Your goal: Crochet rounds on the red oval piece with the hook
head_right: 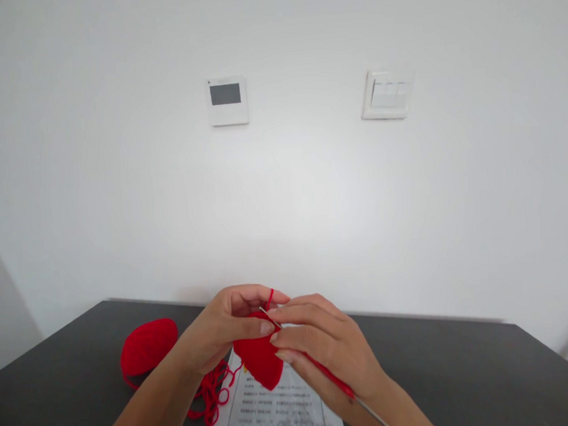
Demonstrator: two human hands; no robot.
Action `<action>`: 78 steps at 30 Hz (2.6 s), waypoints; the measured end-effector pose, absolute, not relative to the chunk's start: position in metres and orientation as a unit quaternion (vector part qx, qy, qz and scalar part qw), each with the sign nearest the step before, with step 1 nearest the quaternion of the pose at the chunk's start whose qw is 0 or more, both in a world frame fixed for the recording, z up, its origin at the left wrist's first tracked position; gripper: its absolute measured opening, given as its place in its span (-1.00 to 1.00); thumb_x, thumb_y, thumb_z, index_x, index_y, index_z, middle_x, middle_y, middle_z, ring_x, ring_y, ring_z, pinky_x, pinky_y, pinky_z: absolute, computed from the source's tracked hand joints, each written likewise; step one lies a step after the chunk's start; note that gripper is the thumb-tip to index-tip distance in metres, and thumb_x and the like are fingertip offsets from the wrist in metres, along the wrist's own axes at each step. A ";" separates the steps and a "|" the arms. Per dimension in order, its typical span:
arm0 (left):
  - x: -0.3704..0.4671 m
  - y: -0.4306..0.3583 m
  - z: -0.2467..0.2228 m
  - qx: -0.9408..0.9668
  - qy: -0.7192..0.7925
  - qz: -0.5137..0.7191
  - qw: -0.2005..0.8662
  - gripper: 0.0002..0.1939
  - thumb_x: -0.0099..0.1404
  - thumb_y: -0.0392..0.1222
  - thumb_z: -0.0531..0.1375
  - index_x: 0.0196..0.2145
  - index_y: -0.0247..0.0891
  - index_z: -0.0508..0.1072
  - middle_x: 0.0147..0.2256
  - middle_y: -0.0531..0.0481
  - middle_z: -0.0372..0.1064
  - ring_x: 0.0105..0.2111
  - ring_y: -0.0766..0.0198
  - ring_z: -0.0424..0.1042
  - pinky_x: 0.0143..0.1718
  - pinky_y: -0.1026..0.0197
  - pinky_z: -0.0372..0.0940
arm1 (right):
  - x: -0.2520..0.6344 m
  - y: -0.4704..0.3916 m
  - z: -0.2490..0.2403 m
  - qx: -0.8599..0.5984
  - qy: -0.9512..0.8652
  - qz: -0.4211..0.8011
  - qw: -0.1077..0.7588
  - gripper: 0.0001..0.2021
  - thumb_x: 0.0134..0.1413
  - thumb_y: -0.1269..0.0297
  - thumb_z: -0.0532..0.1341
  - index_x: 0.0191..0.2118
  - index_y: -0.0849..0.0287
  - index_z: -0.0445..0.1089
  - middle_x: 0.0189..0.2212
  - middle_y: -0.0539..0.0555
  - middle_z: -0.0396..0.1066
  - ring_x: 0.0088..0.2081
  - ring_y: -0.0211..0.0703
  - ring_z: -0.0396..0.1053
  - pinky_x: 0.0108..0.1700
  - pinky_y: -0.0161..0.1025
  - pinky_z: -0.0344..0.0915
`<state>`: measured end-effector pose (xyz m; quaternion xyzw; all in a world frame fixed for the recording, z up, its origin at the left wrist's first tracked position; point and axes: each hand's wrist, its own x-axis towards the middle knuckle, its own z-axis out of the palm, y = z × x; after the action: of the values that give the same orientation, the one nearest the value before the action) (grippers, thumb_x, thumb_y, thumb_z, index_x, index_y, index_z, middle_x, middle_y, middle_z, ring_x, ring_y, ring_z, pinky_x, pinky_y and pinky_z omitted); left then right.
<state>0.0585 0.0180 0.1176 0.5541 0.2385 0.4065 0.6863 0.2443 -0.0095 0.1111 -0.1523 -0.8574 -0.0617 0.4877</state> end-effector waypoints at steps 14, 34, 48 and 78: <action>0.043 0.016 0.128 0.552 0.257 0.398 0.686 -0.71 -0.09 -0.31 0.36 -0.31 -0.27 0.58 -0.56 0.05 0.39 -0.61 0.43 0.30 -0.57 0.37 0.13 | 0.246 -0.021 0.115 -0.161 -0.857 -0.086 0.482 -0.82 0.21 0.44 0.09 -0.16 0.19 0.42 -0.21 0.17 0.53 -0.14 -0.11 0.48 -0.19 -0.18 0.49; 0.034 0.022 0.126 0.565 0.263 0.330 0.709 -0.74 -0.12 -0.30 0.34 -0.37 -0.33 0.59 -0.62 0.02 0.40 -0.68 0.43 0.27 -0.66 0.39 0.07 | 0.248 -0.026 0.117 -0.159 -0.846 0.061 0.505 -0.86 0.19 0.45 0.13 -0.22 0.18 0.43 -0.26 0.16 0.54 -0.20 -0.13 0.51 -0.21 -0.28 0.50; 0.031 0.029 0.124 0.571 0.236 0.289 0.731 -0.73 -0.14 -0.34 0.32 -0.37 -0.39 0.59 -0.64 0.02 0.40 -0.71 0.44 0.25 -0.71 0.40 0.04 | 0.255 -0.023 0.118 -0.144 -0.867 0.102 0.466 -0.82 0.16 0.49 0.14 -0.16 0.18 0.41 -0.23 0.14 0.53 -0.17 -0.15 0.48 -0.13 -0.29 0.45; 0.030 0.028 0.122 0.583 0.255 0.286 0.717 -0.75 -0.17 -0.34 0.34 -0.41 -0.35 0.60 -0.64 0.02 0.42 -0.69 0.42 0.28 -0.68 0.41 0.11 | 0.243 -0.025 0.104 -0.157 -0.778 0.261 0.550 -0.82 0.14 0.45 0.20 -0.22 0.05 0.50 -0.31 0.06 0.56 -0.23 -0.14 0.51 -0.20 -0.24 0.46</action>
<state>0.0299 0.0284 0.1218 0.5825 0.2554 0.2863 0.7165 0.2428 -0.0246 0.1044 -0.1572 -0.7779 0.2606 0.5497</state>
